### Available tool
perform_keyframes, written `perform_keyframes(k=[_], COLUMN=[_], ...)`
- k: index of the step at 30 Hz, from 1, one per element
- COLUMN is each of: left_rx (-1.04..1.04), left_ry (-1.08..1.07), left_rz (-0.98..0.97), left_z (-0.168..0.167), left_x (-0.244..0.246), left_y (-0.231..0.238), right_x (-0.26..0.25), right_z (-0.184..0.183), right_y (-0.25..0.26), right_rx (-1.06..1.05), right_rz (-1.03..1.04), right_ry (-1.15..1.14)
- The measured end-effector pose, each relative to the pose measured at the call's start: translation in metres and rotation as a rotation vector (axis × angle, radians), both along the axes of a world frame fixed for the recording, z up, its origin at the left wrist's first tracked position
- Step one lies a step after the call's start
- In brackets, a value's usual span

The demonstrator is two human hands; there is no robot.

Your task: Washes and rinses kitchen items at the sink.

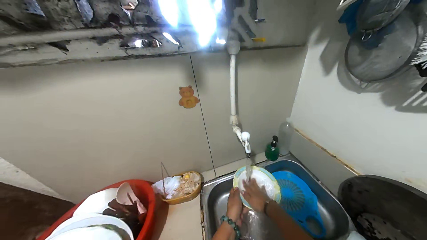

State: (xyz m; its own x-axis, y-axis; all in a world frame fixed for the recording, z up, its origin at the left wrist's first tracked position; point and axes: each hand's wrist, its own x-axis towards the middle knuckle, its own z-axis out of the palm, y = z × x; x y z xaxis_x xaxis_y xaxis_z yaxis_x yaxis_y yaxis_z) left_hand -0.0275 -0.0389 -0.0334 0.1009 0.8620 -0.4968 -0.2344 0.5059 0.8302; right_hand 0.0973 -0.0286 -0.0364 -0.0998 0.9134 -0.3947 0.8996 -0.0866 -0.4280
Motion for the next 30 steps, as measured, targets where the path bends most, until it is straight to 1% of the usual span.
perform_keyframes(k=[1, 2, 6, 7, 10, 12, 14, 20, 22, 25, 27, 30], left_rx=[-0.003, -0.009, -0.009, -0.010, -0.045, -0.077, -0.087, -0.059, -0.023, 0.054, 0.075, 0.038], left_ry=[-0.001, -0.013, -0.037, -0.036, -0.071, -0.089, -0.089, -0.060, -0.027, 0.001, -0.009, -0.050], left_rz=[0.013, 0.021, 0.010, -0.004, -0.046, -0.027, -0.008, -0.046, -0.030, 0.050, 0.100, 0.136], left_z=[-0.001, -0.002, -0.006, -0.007, -0.013, -0.019, -0.022, -0.014, -0.010, -0.012, -0.014, -0.018], left_x=[-0.002, -0.004, -0.005, -0.002, 0.005, 0.004, -0.001, -0.002, -0.007, -0.016, -0.016, -0.009], left_y=[0.000, -0.001, -0.009, -0.010, -0.013, -0.012, -0.011, -0.012, -0.011, -0.006, -0.001, -0.002], right_x=[-0.002, -0.001, 0.014, 0.012, -0.001, -0.009, -0.006, 0.014, 0.026, 0.032, 0.024, 0.004], right_z=[0.001, -0.002, -0.019, -0.019, -0.010, -0.005, -0.009, -0.008, -0.012, -0.012, -0.020, -0.019], right_y=[-0.001, -0.002, 0.009, 0.011, 0.013, 0.011, 0.008, 0.019, 0.018, 0.005, -0.008, -0.029], right_rx=[-0.005, 0.003, 0.151, 0.157, 0.097, 0.048, 0.058, 0.104, 0.121, 0.026, 0.040, 0.101], right_rz=[0.035, 0.027, -0.245, -0.255, -0.092, 0.031, 0.081, -0.080, -0.226, -0.413, -0.436, -0.313], right_ry=[0.001, -0.026, -0.205, -0.208, -0.118, -0.068, -0.087, -0.222, -0.200, -0.139, -0.126, -0.184])
